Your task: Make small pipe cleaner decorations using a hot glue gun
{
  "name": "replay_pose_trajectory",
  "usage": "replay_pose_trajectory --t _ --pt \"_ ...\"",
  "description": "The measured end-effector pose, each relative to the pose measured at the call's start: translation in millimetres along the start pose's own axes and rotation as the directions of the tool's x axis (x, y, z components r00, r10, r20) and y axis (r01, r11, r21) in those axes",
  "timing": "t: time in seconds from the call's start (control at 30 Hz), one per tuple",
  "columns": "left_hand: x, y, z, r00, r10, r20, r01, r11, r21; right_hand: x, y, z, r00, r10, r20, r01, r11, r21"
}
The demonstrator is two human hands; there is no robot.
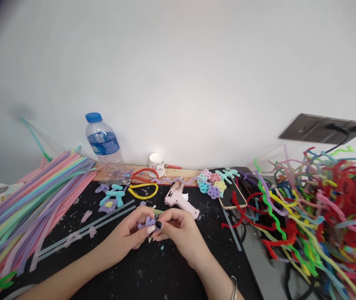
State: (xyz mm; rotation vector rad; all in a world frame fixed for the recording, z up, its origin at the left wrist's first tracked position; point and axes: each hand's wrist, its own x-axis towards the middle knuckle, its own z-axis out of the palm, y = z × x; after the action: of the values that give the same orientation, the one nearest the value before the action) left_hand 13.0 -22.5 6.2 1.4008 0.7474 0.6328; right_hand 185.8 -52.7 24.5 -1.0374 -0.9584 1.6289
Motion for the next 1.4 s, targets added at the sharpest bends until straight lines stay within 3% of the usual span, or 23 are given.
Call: replay_pose_trajectory --t 0.23,0.5,0.77,0.97,1.1,1.2,1.3,1.4 --pt "1 -3 0.3 0.998 -0.019 0.058 0.027 0.991 -0.134 -2 -2 -3 0.995 0.081 0.052 -0.084 0.995 0.058" --pt "-2 2 1.5 0.998 -0.040 0.040 0.040 0.999 0.001 1 0 0 0.994 0.105 -0.018 -0.105 0.994 -0.014" --pt "0 -1 -2.2 0.989 -0.109 0.102 0.137 0.935 -0.326 2 0 0 0.988 0.135 -0.071 -0.140 0.988 -0.071" --pt "7 -4 -8.8 0.997 -0.059 0.047 0.074 0.898 -0.435 4 1 -3 0.984 0.116 -0.139 -0.137 0.978 -0.158" --pt "8 1 -15.7 0.997 -0.081 0.014 0.075 0.837 -0.543 5 -2 -10 0.979 0.060 -0.197 -0.094 0.982 -0.166" --pt "9 4 -21.0 0.994 -0.094 0.053 0.106 0.762 -0.639 5 -7 -14 0.970 0.043 -0.238 -0.081 0.986 -0.149" --pt "11 6 -22.9 0.994 -0.084 0.063 0.104 0.728 -0.678 5 -11 -16 0.962 0.032 -0.272 -0.071 0.988 -0.136" --pt "10 5 -22.5 0.992 -0.111 0.057 0.122 0.758 -0.641 4 -13 -18 0.962 0.024 -0.273 -0.065 0.988 -0.143"
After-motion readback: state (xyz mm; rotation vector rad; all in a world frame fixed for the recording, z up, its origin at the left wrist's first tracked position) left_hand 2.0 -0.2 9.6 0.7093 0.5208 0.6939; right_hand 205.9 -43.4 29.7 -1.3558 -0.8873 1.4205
